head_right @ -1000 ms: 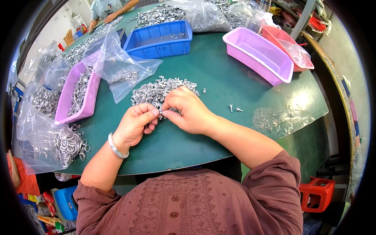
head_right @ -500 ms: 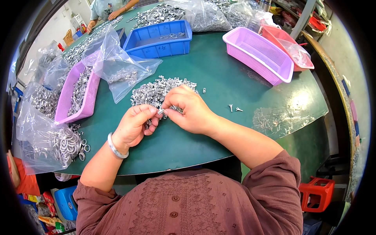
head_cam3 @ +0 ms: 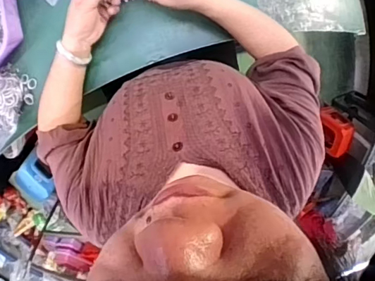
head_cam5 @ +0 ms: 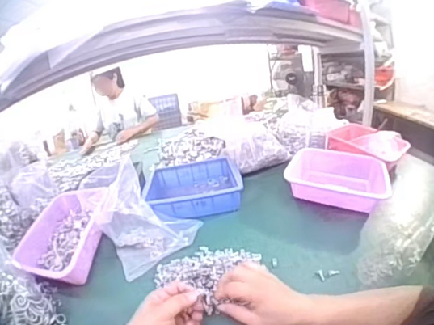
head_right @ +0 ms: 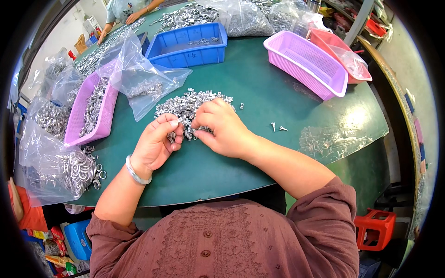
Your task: The person receives metal components from a coworker, sits down at a workbench, and assembles the small metal parts together by hand.
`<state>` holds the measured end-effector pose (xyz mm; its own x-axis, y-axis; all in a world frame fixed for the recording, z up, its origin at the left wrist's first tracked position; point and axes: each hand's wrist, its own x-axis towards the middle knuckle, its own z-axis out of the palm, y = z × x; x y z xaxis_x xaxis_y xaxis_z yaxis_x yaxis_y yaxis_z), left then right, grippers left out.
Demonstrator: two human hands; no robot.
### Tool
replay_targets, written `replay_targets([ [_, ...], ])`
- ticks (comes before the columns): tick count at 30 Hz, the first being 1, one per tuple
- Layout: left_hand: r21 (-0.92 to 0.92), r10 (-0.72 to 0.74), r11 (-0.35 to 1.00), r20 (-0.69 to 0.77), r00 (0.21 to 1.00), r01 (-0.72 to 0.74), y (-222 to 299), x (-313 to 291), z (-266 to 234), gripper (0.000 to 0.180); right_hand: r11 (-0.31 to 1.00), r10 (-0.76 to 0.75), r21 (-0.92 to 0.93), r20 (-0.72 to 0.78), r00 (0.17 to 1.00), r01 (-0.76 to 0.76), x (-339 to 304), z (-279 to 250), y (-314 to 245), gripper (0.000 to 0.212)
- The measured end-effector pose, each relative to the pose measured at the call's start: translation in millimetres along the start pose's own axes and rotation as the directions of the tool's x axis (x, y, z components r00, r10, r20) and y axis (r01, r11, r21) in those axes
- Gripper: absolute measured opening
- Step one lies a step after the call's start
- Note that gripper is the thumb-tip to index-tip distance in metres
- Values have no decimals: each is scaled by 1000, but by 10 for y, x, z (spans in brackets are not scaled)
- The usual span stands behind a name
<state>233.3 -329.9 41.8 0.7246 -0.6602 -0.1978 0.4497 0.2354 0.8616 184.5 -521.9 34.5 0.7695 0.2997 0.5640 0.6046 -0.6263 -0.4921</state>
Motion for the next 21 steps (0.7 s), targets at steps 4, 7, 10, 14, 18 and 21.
replay_targets([
  [4,-132,-1,991,-4,1000,1,3,20,-35,4,986,-2,-165,36,999,8,-30,75,-17,9],
  [7,-208,38,978,20,999,-33,0,35,-81,6,970,9,-245,48,999,3,-26,110,-25,7],
  [10,-257,54,965,44,998,-41,-2,44,-100,11,968,12,-251,74,997,7,-23,126,-30,6],
  [14,-170,-2,985,3,1000,3,6,30,-91,13,968,9,-251,82,997,12,-9,129,-42,5],
  [18,-13,-59,998,-103,993,58,-18,42,-69,10,988,3,-156,63,998,6,-12,112,-21,5],
  [21,102,-94,989,-153,984,110,-3,12,-8,10,995,-21,-98,-12,1000,20,19,47,-37,9],
])
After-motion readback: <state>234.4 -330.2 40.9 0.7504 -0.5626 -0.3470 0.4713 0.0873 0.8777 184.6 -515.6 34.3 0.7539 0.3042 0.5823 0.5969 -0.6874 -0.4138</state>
